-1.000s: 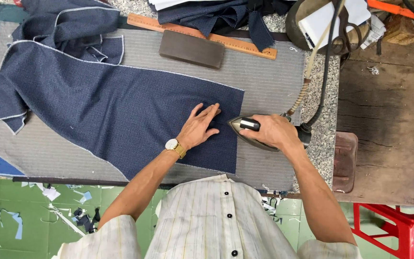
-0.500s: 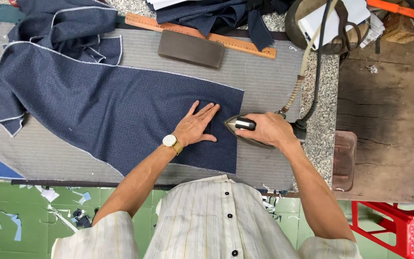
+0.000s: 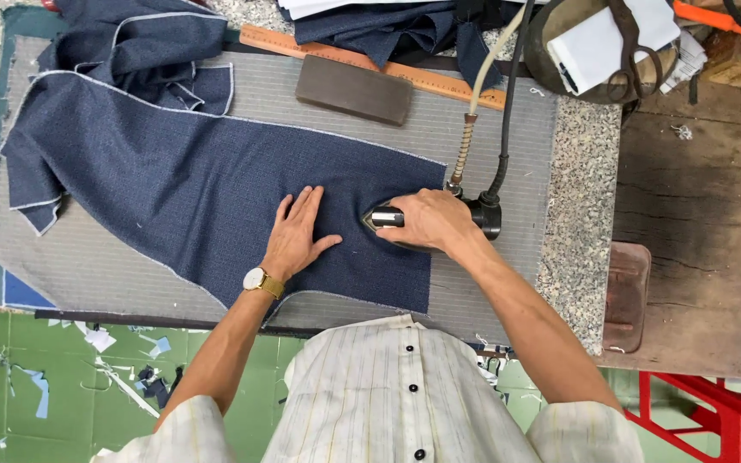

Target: The person irons a dark blue fabric piece on a worktable using a steam iron and a wooden pressing block. They repeatedly press seams and edges, reposition the fabric, and use the block to shape curved areas. The iron is set down and picked up multiple times during the process.

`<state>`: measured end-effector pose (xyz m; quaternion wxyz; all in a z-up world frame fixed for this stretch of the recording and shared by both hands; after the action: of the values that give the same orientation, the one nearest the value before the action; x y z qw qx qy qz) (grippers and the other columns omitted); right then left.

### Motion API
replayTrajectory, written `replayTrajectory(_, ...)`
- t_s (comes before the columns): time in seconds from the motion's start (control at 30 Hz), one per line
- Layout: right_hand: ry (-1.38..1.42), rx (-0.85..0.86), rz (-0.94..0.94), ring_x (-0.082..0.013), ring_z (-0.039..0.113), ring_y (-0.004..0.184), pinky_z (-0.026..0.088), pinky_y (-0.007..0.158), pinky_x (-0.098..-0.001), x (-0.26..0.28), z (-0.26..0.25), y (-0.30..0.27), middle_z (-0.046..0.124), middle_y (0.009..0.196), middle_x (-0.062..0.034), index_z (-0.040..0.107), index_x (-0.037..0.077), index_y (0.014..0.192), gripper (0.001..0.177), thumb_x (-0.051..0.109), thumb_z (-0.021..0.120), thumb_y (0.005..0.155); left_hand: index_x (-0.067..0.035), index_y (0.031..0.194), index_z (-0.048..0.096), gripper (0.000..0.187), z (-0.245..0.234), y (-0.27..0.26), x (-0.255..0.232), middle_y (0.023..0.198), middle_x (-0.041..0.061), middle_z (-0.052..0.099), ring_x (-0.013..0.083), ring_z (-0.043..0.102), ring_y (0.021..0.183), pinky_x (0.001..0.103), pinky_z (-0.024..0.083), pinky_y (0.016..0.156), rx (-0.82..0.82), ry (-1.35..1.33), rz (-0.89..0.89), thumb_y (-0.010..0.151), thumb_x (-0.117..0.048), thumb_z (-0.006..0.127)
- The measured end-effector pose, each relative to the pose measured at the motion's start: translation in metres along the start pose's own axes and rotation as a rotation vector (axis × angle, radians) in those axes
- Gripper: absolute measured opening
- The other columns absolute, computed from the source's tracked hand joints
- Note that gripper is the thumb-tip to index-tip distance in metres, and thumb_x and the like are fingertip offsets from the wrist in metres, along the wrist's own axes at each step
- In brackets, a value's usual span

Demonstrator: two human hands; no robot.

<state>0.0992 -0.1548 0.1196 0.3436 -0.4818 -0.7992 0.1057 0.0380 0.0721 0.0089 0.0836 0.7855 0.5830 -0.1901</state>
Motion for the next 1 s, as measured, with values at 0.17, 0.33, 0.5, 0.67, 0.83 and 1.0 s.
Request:
replayTrajectory(0.17, -0.015, 0.022, 0.032, -0.0291, 0.078, 0.087, 0.062, 0.077, -0.0391, -0.003, -0.006, -0.011, 0.079, 0.086, -0.0107, 0.077, 0.019, 0.105, 0.041, 0.057, 0.069, 0.09, -0.005, 0.163, 0.02, 0.103, -0.003, -0.001, -0.003, 0.162, 0.015, 0.04, 0.026, 0.028, 0.153, 0.051, 0.009, 0.128, 0.053, 0.06, -0.024, 0.09, -0.065, 0.062)
replayTrajectory(0.33, -0.023, 0.05, 0.106, -0.0352, 0.076, 0.096, 0.06, 0.081, -0.0444, -0.022, -0.018, -0.04, 0.079, 0.092, -0.0157, 0.077, 0.015, 0.107, 0.05, 0.06, 0.068, 0.087, -0.005, 0.161, 0.025, 0.093, -0.001, 0.009, -0.023, 0.153, 0.013, 0.051, 0.0251, 0.038, 0.148, 0.05, 0.012, 0.126, -0.061, 0.044, 0.09, 0.093, -0.048, 0.07)
replayTrajectory(0.5, -0.029, 0.048, 0.204, -0.0378, 0.075, 0.099, 0.058, 0.084, -0.0456, -0.056, -0.016, -0.063, 0.079, 0.094, -0.0193, 0.077, 0.014, 0.108, 0.052, 0.06, 0.065, 0.086, -0.005, 0.161, 0.026, 0.09, 0.03, 0.04, -0.067, 0.143, 0.007, 0.062, 0.0212, 0.048, 0.141, 0.05, 0.019, 0.125, -0.126, -0.15, 0.283, 0.092, -0.038, 0.074)
replayTrajectory(0.67, 0.051, -0.029, 0.339, -0.0353, 0.075, 0.102, 0.058, 0.086, -0.043, -0.084, -0.011, -0.087, 0.079, 0.098, -0.0162, 0.077, 0.018, 0.111, 0.051, 0.061, 0.068, 0.086, -0.002, 0.16, 0.027, 0.087, 0.048, 0.057, -0.093, 0.142, 0.008, 0.063, 0.0216, 0.047, 0.142, 0.048, 0.018, 0.126, -0.057, -0.19, 0.347, 0.093, -0.035, 0.072)
replayTrajectory(0.83, 0.202, -0.175, 0.444, -0.0378, 0.073, 0.104, 0.058, 0.088, -0.0454, -0.11, -0.013, -0.109, 0.079, 0.102, -0.0175, 0.076, 0.017, 0.119, 0.052, 0.058, 0.073, 0.087, -0.001, 0.16, 0.027, 0.088, 0.057, 0.064, -0.109, 0.142, 0.008, 0.063, 0.022, 0.046, 0.142, 0.047, 0.019, 0.126, -0.06, -0.184, 0.378, 0.093, -0.036, 0.073)
replayTrajectory(1.0, 0.267, -0.278, 0.497, -0.0348, 0.074, 0.101, 0.058, 0.085, -0.0424, -0.139, -0.003, -0.118, 0.079, 0.101, -0.0123, 0.078, 0.024, 0.115, 0.054, 0.064, 0.079, 0.079, 0.0, 0.161, 0.023, 0.089, 0.055, 0.073, -0.122, 0.144, 0.01, 0.061, 0.024, 0.045, 0.143, 0.048, 0.017, 0.126, -0.007, -0.191, 0.408, 0.095, -0.034, 0.072)
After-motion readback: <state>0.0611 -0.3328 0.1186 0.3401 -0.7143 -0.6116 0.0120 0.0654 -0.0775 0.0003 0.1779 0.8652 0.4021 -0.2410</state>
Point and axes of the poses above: each hand's wrist, its own y-axis towards the middle knuckle, its own z-axis out of the palm, x = y × z, the point moved 6 cm from there along y, towards the middle knuckle
